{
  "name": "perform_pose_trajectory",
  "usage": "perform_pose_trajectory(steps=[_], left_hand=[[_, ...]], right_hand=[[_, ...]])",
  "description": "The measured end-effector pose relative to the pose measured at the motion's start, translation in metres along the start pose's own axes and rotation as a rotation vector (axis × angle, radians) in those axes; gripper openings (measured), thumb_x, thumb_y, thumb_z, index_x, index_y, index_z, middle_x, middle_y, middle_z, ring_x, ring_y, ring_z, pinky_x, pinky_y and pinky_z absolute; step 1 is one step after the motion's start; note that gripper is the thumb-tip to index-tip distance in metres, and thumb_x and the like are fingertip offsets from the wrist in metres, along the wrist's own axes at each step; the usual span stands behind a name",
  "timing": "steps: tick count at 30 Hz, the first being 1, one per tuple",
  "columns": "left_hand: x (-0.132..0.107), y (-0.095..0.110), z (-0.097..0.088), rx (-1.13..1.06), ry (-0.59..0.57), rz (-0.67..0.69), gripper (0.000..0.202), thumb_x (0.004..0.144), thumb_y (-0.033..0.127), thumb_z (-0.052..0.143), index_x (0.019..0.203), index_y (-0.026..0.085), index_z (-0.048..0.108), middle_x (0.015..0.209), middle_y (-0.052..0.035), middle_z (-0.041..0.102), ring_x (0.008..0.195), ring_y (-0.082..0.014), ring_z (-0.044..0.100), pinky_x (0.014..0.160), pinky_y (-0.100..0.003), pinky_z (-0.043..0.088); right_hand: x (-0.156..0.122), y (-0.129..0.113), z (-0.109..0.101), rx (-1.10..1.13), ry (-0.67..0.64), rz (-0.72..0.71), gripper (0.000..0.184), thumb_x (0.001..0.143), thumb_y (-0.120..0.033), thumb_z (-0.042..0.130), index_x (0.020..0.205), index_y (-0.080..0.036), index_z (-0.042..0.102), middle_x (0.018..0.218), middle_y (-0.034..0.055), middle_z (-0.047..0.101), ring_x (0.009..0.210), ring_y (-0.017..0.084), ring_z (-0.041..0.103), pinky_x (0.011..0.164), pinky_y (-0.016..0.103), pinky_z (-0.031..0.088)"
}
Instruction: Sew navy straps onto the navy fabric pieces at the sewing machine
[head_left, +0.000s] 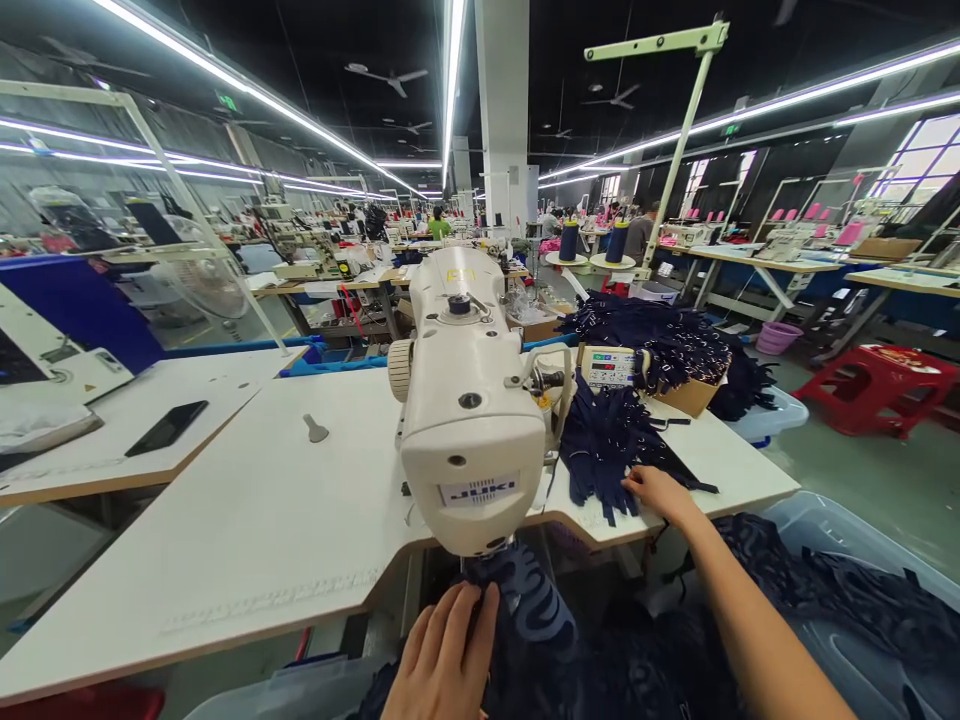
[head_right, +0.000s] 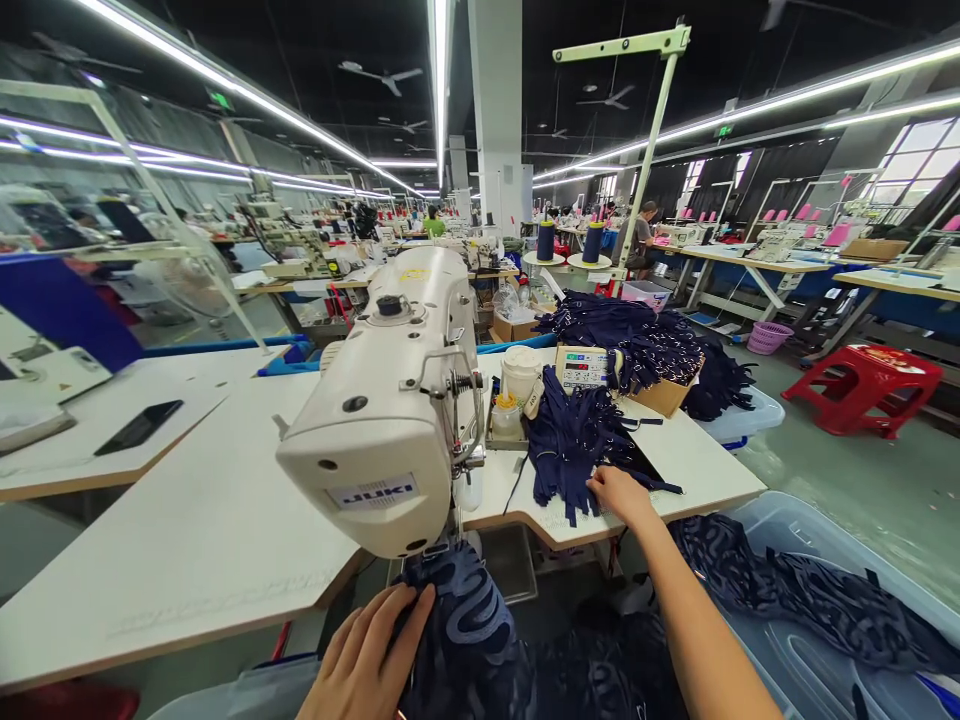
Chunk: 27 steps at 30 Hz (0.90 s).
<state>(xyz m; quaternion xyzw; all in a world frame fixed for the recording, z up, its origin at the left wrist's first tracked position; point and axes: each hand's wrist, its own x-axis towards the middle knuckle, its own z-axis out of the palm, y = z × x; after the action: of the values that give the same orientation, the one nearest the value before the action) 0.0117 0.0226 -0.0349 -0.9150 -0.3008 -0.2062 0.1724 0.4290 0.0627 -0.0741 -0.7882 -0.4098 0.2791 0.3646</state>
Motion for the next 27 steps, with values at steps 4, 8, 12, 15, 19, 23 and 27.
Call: perform_pose_trajectory(steps=[4, 8, 12, 15, 19, 23, 27], left_hand=[[0.009, -0.008, -0.015, 0.042, -0.004, 0.159, 0.056, 0.079, 0.025, 0.053, 0.134, 0.013, 0.048, 0.14, -0.01, 0.048, 0.127, -0.0247, 0.042, 0.099, -0.03, 0.037], [0.019, -0.008, -0.024, 0.035, -0.004, 0.197, 0.051, 0.086, 0.051, 0.053, 0.121, 0.014, 0.058, 0.134, -0.0116, 0.054, 0.121, -0.0251, 0.047, 0.096, -0.03, 0.038], [0.024, -0.001, -0.024, -0.011, 0.036, 0.107, 0.08, 0.079, 0.077, 0.044, 0.126, 0.015, 0.057, 0.116, -0.01, 0.063, 0.107, -0.0264, 0.053, 0.086, -0.031, 0.042], [0.025, 0.006, -0.024, -0.022, 0.005, 0.004, 0.076, 0.081, 0.073, 0.047, 0.132, 0.016, 0.053, 0.104, -0.008, 0.064, 0.099, -0.0255, 0.054, 0.082, -0.032, 0.043], [0.023, 0.01, -0.021, -0.011, -0.114, -0.076, 0.054, 0.091, 0.048, 0.054, 0.136, 0.02, 0.048, 0.1, -0.0057, 0.061, 0.098, -0.0249, 0.054, 0.086, -0.035, 0.044], [0.02, 0.01, -0.015, 0.01, -0.072, -0.036, 0.04, 0.098, 0.036, 0.045, 0.131, 0.015, 0.053, 0.107, -0.0084, 0.06, 0.103, -0.0251, 0.055, 0.088, -0.036, 0.046], [0.021, 0.011, -0.011, -0.007, -0.012, -0.011, 0.043, 0.102, 0.037, 0.033, 0.126, 0.011, 0.056, 0.118, -0.0097, 0.06, 0.108, -0.0224, 0.055, 0.089, -0.031, 0.047]], right_hand=[[-0.008, 0.003, -0.01, 0.131, 0.029, -0.045, 0.022, 0.09, -0.035, 0.059, 0.089, -0.013, 0.061, 0.076, -0.0009, 0.062, 0.058, 0.01, 0.057, 0.055, 0.025, 0.05], [-0.01, -0.023, -0.043, 0.406, 0.156, -0.169, 0.037, 0.081, -0.056, 0.057, 0.08, -0.02, 0.053, 0.067, -0.0019, 0.059, 0.046, 0.008, 0.044, 0.042, 0.022, 0.038], [-0.024, -0.047, -0.049, 0.604, 0.253, -0.261, 0.044, 0.072, -0.065, 0.058, 0.09, -0.026, 0.05, 0.091, -0.0012, 0.061, 0.055, 0.007, 0.048, 0.05, 0.021, 0.044], [-0.039, -0.048, -0.019, 0.596, 0.191, -0.226, 0.042, 0.073, -0.063, 0.058, 0.092, -0.026, 0.054, 0.08, -0.0026, 0.058, 0.049, 0.007, 0.045, 0.048, 0.022, 0.043], [-0.049, -0.03, 0.03, 0.424, 0.098, -0.115, 0.034, 0.074, -0.055, 0.057, 0.081, -0.021, 0.057, 0.054, -0.0044, 0.053, 0.042, 0.012, 0.044, 0.043, 0.026, 0.037], [-0.043, -0.014, 0.039, 0.233, 0.131, -0.069, 0.014, 0.071, -0.035, 0.06, 0.076, -0.022, 0.06, 0.042, -0.0052, 0.053, 0.046, 0.019, 0.052, 0.051, 0.029, 0.037], [-0.028, -0.024, 0.018, 0.165, 0.183, -0.094, 0.005, 0.068, -0.024, 0.066, 0.063, -0.024, 0.066, 0.055, -0.0013, 0.063, 0.059, 0.02, 0.06, 0.062, 0.031, 0.04]])
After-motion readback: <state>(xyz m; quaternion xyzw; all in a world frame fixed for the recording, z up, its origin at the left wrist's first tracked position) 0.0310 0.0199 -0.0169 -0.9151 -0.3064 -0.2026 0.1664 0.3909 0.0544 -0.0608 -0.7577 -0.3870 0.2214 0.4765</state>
